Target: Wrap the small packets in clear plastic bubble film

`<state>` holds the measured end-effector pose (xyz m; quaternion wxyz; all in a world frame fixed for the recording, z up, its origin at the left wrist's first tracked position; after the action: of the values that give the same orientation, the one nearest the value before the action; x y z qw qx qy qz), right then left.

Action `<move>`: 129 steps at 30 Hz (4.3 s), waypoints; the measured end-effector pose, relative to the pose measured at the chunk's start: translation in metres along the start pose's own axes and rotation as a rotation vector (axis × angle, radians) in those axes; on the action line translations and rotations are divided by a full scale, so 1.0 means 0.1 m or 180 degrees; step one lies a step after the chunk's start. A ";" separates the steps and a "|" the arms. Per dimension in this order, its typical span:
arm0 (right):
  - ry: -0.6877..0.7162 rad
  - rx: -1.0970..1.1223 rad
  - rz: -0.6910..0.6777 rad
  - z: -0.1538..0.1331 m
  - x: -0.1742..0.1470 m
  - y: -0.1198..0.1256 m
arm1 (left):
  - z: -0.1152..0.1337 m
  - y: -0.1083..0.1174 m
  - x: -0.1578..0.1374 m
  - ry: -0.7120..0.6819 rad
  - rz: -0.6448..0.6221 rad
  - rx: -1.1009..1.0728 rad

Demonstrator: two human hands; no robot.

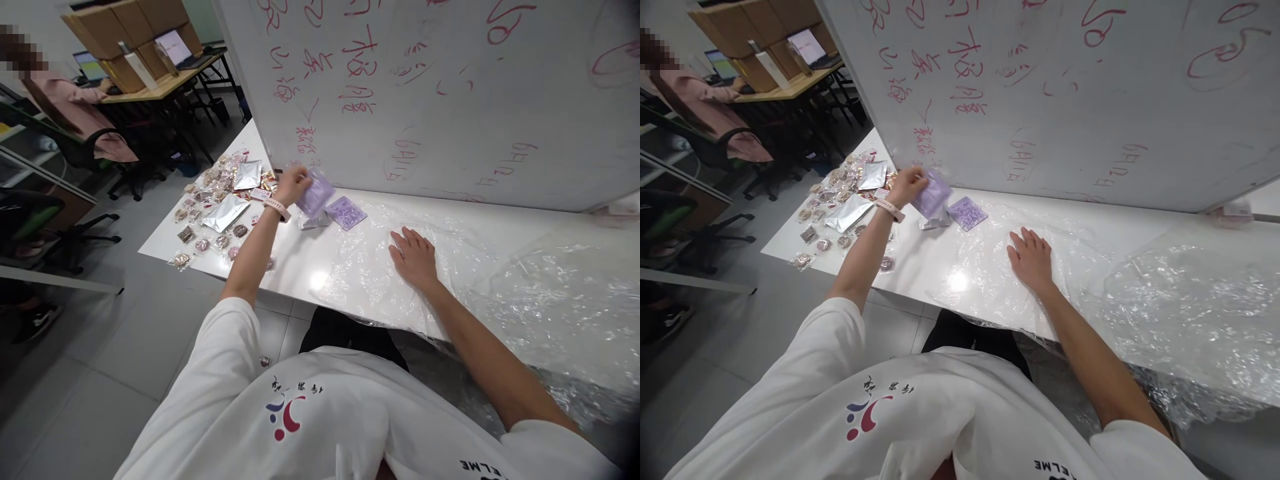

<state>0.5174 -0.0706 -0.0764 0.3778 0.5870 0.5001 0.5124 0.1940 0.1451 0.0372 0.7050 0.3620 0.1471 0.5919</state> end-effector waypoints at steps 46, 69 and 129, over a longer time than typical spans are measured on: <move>-0.0126 0.0471 -0.0149 -0.03 0.05 -0.04 | 0.73 0.66 -0.51 -0.0067 -0.0229 0.1071; 0.0156 0.1875 -0.0051 0.02 -0.99 0.50 | 1.59 -1.53 -1.90 -0.1144 -0.0983 0.0563; -0.0124 0.1390 0.0218 0.13 -1.19 0.68 | 1.29 -1.75 -2.50 -0.0774 -0.0317 -0.0545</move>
<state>0.5465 -0.2006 -0.0405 0.2336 0.6814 0.5716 0.3930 0.3398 -0.1397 -0.0486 0.7743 0.3619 0.0274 0.5184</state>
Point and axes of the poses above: each hand's wrist, its own x-axis towards the middle knuckle, its own y-axis out of the back of the hand, z = x × y, the point moved 2 cm from there along x, towards the middle knuckle, and after that the axes turned 2 degrees about y, right-handed, at the moved point
